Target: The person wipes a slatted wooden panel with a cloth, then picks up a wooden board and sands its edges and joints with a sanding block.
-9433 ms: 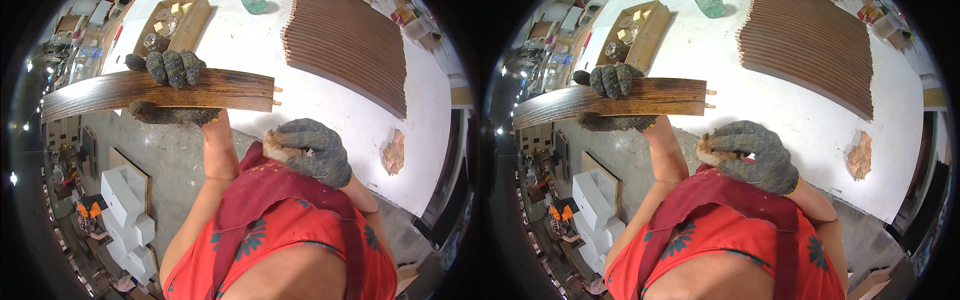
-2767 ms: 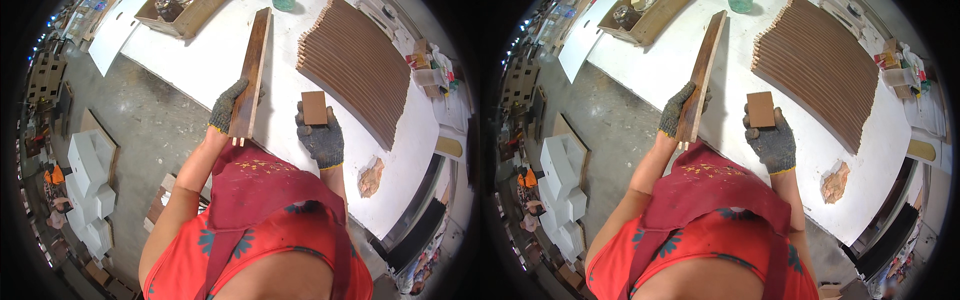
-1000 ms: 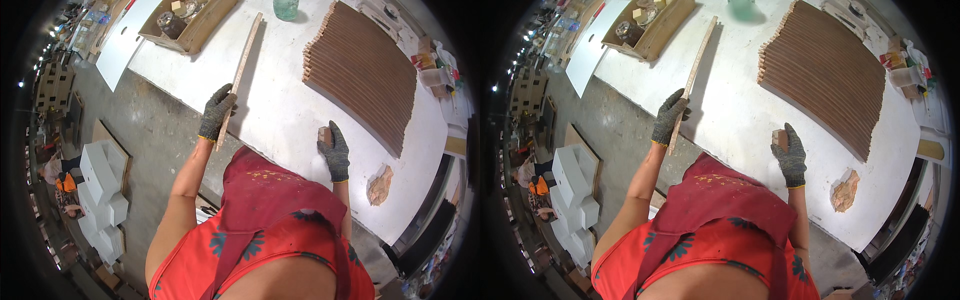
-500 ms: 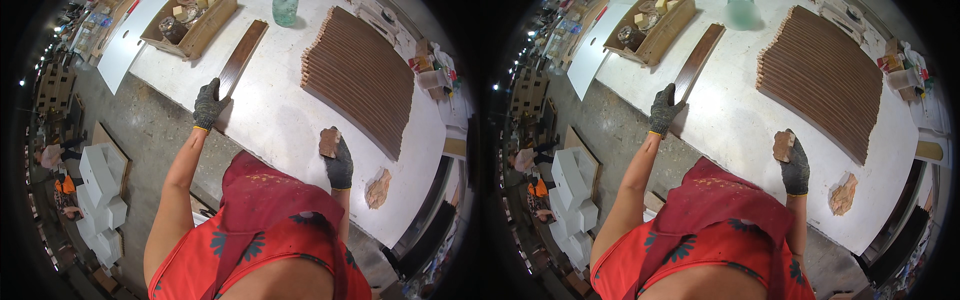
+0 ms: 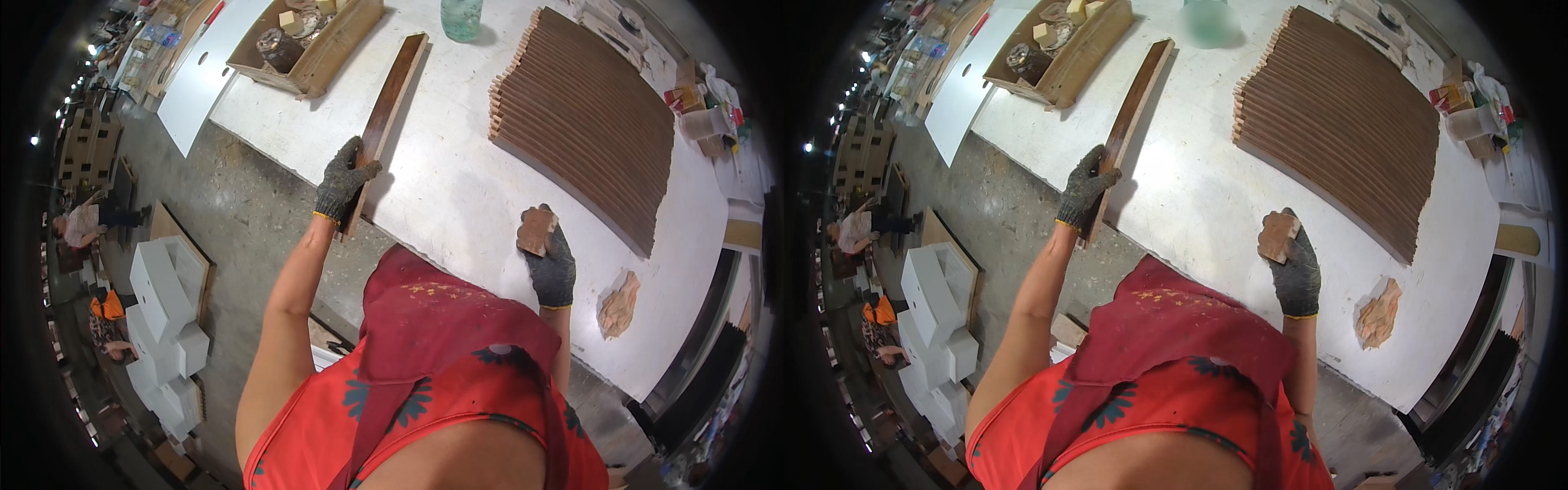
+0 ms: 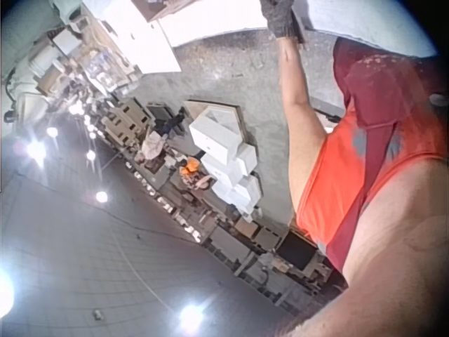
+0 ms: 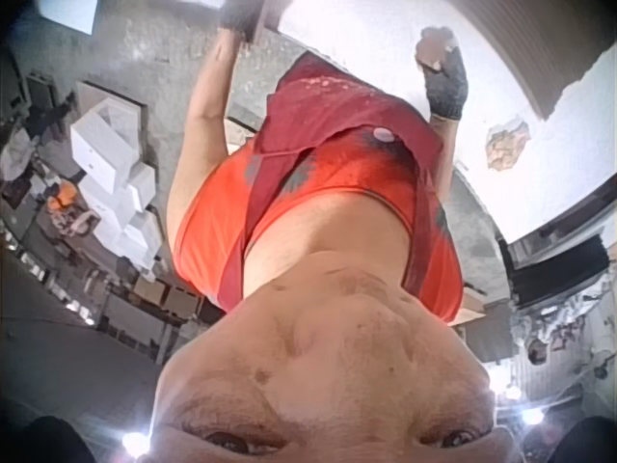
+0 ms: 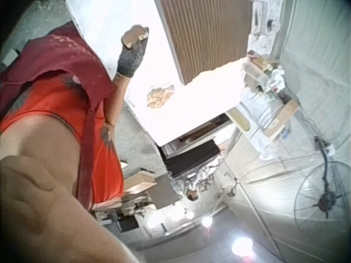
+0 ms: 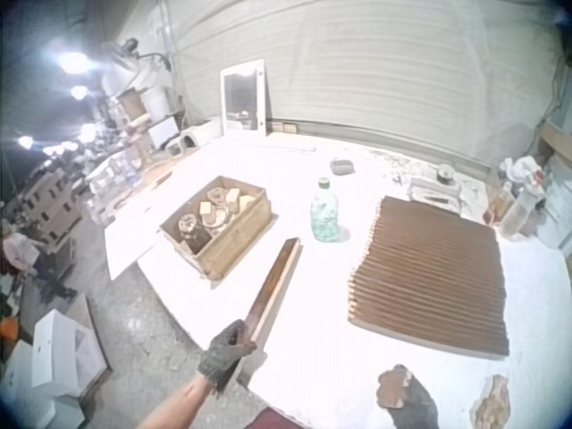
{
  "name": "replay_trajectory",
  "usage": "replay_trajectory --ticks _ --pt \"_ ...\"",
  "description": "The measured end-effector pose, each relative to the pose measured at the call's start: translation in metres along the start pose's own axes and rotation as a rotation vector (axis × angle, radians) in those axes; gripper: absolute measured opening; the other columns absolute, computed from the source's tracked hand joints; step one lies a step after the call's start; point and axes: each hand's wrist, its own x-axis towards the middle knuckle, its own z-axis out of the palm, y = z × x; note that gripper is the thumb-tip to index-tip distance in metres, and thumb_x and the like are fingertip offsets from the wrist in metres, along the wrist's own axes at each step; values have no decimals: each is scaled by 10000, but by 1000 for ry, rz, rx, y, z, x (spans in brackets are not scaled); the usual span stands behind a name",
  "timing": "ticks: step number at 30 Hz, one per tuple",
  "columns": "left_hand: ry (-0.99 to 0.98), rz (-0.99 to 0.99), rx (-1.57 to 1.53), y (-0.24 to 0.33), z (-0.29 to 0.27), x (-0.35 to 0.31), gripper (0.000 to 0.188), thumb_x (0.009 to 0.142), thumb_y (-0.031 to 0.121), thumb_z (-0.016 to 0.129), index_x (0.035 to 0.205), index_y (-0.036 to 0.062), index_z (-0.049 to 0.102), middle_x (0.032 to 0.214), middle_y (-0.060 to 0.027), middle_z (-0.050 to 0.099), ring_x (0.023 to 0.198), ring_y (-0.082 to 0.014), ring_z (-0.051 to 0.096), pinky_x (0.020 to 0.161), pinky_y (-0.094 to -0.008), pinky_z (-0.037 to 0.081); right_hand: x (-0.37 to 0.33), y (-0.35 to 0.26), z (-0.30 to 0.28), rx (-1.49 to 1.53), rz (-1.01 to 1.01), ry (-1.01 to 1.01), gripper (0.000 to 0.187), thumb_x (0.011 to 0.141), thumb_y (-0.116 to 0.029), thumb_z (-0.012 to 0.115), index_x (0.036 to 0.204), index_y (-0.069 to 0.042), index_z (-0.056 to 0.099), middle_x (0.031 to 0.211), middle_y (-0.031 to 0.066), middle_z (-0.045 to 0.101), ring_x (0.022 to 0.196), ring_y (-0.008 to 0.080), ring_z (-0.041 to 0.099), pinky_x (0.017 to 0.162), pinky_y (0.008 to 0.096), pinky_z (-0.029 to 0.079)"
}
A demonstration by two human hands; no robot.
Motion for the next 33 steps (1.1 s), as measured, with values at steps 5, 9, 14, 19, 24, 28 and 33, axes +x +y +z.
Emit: replay_trajectory --ticks 5,9,14,19,24,28,33 --pt "-127 -282 -664 12 9 -22 589 911 302 671 1330 -86 525 1238 -195 628 880 -190 644 761 -290 541 -8 -2 -7 151 9 -21 738 877 -203 698 1481 13 333 1363 141 486 1292 298 491 1150 419 369" --pt "-308 -288 -1158 22 7 -26 585 949 368 573 1307 -86 489 1095 -206 641 747 -171 636 606 -266 517 -9 -3 -18 117 -73 40 732 894 -210 680 1493 8 320 1402 155 470 1303 296 491 1118 407 402" --pt "-308 -280 -1137 23 -2 -20 598 935 341 583 1339 -85 468 1083 -205 631 747 -166 638 599 -269 510 -16 -11 -31 243 -41 -223 684 939 -210 624 1503 9 305 1413 172 467 1220 264 543 877 298 542" --pt "-10 86 223 11 -14 3 791 794 288 771 1423 -70 452 1136 -151 672 864 -229 637 785 -369 543 -36 -14 -34 259 -140 -52 725 953 -310 601 1518 8 276 1421 180 463 1030 207 605 649 246 542" --pt "-17 214 719 -2 -27 24 829 657 285 858 1363 -5 533 948 -148 652 860 -323 637 830 -444 515 -50 -11 -45 376 -313 -124 837 873 -223 721 1534 -31 243 1441 167 446 916 172 598 583 240 531" --pt "126 542 787 1 1 58 809 654 297 873 1342 13 557 1117 -218 649 1032 -371 619 932 -447 494 -57 -9 -61 425 -300 -180 864 865 -289 740 1545 -86 247 1468 156 425 908 189 593 612 273 528" --pt "188 368 361 57 73 147 955 718 424 847 1492 75 411 1364 -203 555 1130 -369 606 989 -436 466 -74 -2 -70 709 -382 -225 735 942 -533 563 1535 -162 336 1565 145 350 1167 312 536 789 409 505"
